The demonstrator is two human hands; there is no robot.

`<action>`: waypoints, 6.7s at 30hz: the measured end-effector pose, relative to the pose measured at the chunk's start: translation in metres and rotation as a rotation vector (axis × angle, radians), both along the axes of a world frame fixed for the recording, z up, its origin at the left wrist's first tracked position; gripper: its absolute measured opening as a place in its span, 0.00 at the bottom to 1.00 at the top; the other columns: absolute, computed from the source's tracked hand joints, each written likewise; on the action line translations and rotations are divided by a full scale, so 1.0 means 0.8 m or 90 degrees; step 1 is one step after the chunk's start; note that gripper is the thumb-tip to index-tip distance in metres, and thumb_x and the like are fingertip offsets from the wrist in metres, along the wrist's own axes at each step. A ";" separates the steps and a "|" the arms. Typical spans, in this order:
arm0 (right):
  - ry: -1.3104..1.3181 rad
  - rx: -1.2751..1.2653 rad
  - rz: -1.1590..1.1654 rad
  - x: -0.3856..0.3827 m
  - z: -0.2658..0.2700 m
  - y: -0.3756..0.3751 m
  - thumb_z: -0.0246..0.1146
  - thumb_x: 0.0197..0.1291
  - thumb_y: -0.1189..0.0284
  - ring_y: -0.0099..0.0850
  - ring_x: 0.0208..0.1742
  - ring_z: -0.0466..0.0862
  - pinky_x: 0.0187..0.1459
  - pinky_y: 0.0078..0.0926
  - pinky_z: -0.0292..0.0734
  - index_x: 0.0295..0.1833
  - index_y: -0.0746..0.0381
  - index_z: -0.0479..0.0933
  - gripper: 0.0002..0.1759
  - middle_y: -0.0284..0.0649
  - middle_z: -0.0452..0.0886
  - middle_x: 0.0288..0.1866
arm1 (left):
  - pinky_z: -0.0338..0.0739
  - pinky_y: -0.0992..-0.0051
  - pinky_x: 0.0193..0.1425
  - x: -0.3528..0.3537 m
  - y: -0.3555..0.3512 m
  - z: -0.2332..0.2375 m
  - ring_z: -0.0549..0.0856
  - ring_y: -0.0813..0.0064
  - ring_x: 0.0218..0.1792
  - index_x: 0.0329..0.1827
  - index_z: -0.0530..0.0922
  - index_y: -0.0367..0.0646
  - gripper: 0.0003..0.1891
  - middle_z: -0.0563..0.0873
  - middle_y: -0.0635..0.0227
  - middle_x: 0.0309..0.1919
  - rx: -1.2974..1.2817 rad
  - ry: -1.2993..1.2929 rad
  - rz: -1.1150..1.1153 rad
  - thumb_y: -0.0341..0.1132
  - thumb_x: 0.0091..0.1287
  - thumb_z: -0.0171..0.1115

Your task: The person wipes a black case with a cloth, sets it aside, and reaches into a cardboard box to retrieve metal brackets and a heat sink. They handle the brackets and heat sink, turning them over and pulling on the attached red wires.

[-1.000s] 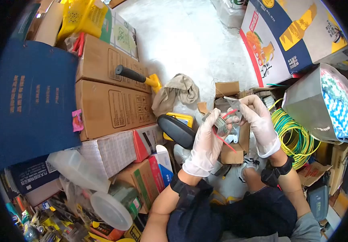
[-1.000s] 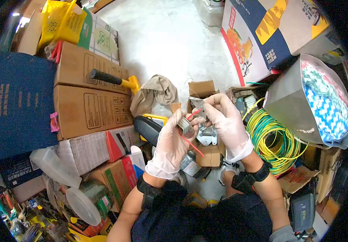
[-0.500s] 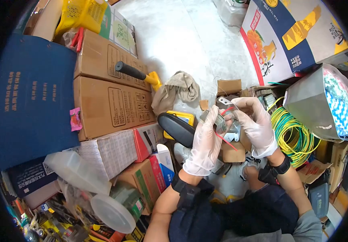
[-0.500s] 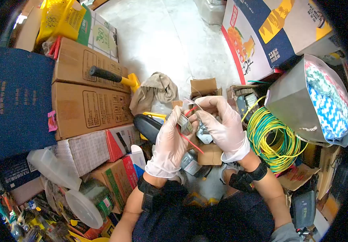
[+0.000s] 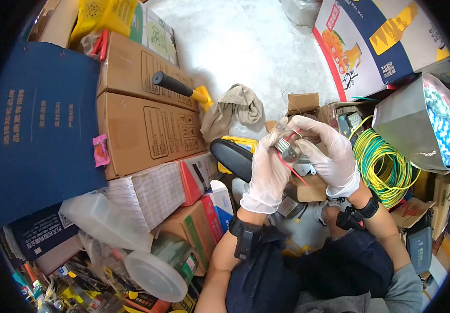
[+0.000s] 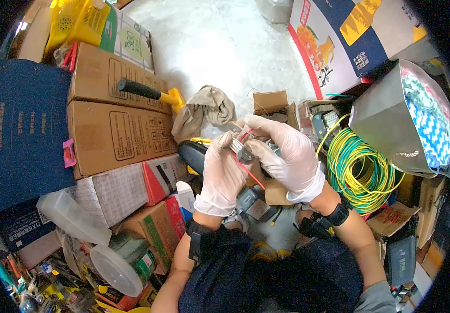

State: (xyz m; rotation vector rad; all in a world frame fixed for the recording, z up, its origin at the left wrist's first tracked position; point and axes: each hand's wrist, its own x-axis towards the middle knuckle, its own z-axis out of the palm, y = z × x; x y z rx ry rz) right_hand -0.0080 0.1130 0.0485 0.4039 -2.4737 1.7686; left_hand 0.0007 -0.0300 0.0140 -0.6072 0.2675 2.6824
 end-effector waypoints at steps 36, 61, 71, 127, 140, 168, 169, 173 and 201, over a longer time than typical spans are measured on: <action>-0.276 0.131 -0.036 -0.028 -0.061 0.021 0.57 0.66 0.72 0.32 0.50 0.83 0.52 0.26 0.75 0.54 0.65 0.77 0.14 0.44 0.83 0.49 | 0.82 0.67 0.48 0.000 -0.011 -0.014 0.82 0.71 0.39 0.46 0.79 0.44 0.11 0.85 0.66 0.46 -0.031 -0.028 -0.018 0.39 0.66 0.65; -0.283 0.899 0.208 -0.048 -0.212 -0.026 0.64 0.53 0.74 0.38 0.39 0.88 0.35 0.34 0.81 0.37 0.59 0.86 0.08 0.44 0.87 0.37 | 0.79 0.74 0.40 0.000 -0.020 -0.035 0.78 0.74 0.36 0.41 0.75 0.47 0.09 0.78 0.73 0.35 0.077 -0.004 0.032 0.41 0.70 0.60; -0.354 0.767 0.185 -0.050 -0.217 -0.016 0.64 0.51 0.73 0.45 0.43 0.86 0.40 0.38 0.82 0.38 0.63 0.85 0.10 0.52 0.85 0.41 | 0.79 0.74 0.40 0.000 -0.019 -0.038 0.78 0.74 0.37 0.40 0.75 0.47 0.09 0.78 0.73 0.35 0.066 -0.009 0.029 0.41 0.68 0.62; -0.547 -0.215 0.053 -0.018 -0.020 0.046 0.62 0.65 0.71 0.16 0.38 0.77 0.41 0.16 0.74 0.56 0.64 0.78 0.16 0.31 0.82 0.41 | 0.83 0.80 0.39 0.004 0.000 -0.017 0.85 0.76 0.37 0.48 0.78 0.39 0.13 0.85 0.66 0.38 -0.302 -0.023 -0.109 0.39 0.68 0.62; -0.234 -0.041 -0.044 -0.002 -0.031 0.026 0.62 0.60 0.78 0.23 0.41 0.82 0.44 0.20 0.77 0.50 0.65 0.79 0.12 0.38 0.83 0.40 | 0.85 0.75 0.44 0.004 0.004 -0.014 0.86 0.70 0.45 0.52 0.77 0.38 0.16 0.84 0.60 0.47 -0.318 -0.037 -0.057 0.39 0.68 0.63; -0.092 0.130 0.070 0.004 -0.009 0.021 0.62 0.60 0.76 0.35 0.43 0.85 0.45 0.27 0.79 0.54 0.59 0.79 0.16 0.43 0.83 0.45 | 0.74 0.73 0.61 0.002 0.007 -0.001 0.80 0.72 0.55 0.61 0.71 0.36 0.25 0.80 0.61 0.56 -0.161 0.045 -0.061 0.45 0.69 0.60; -0.092 0.130 0.070 0.003 -0.008 0.019 0.62 0.60 0.76 0.35 0.43 0.85 0.45 0.27 0.79 0.54 0.59 0.79 0.16 0.43 0.83 0.45 | 0.74 0.73 0.61 0.004 0.006 -0.009 0.80 0.72 0.55 0.61 0.71 0.36 0.25 0.80 0.61 0.56 -0.161 0.045 -0.061 0.45 0.69 0.60; -0.284 -0.209 0.027 -0.001 -0.019 0.022 0.54 0.67 0.79 0.19 0.41 0.80 0.45 0.19 0.76 0.63 0.65 0.73 0.19 0.35 0.83 0.43 | 0.77 0.68 0.57 0.008 0.002 -0.025 0.81 0.69 0.52 0.54 0.75 0.42 0.20 0.82 0.63 0.50 -0.147 0.005 -0.046 0.46 0.67 0.63; -0.222 0.937 0.358 0.002 -0.224 -0.007 0.65 0.50 0.75 0.38 0.42 0.87 0.37 0.33 0.81 0.40 0.60 0.86 0.10 0.44 0.86 0.42 | 0.81 0.75 0.38 0.000 -0.016 -0.036 0.79 0.76 0.35 0.40 0.75 0.48 0.09 0.80 0.73 0.33 -0.059 -0.081 0.054 0.42 0.68 0.62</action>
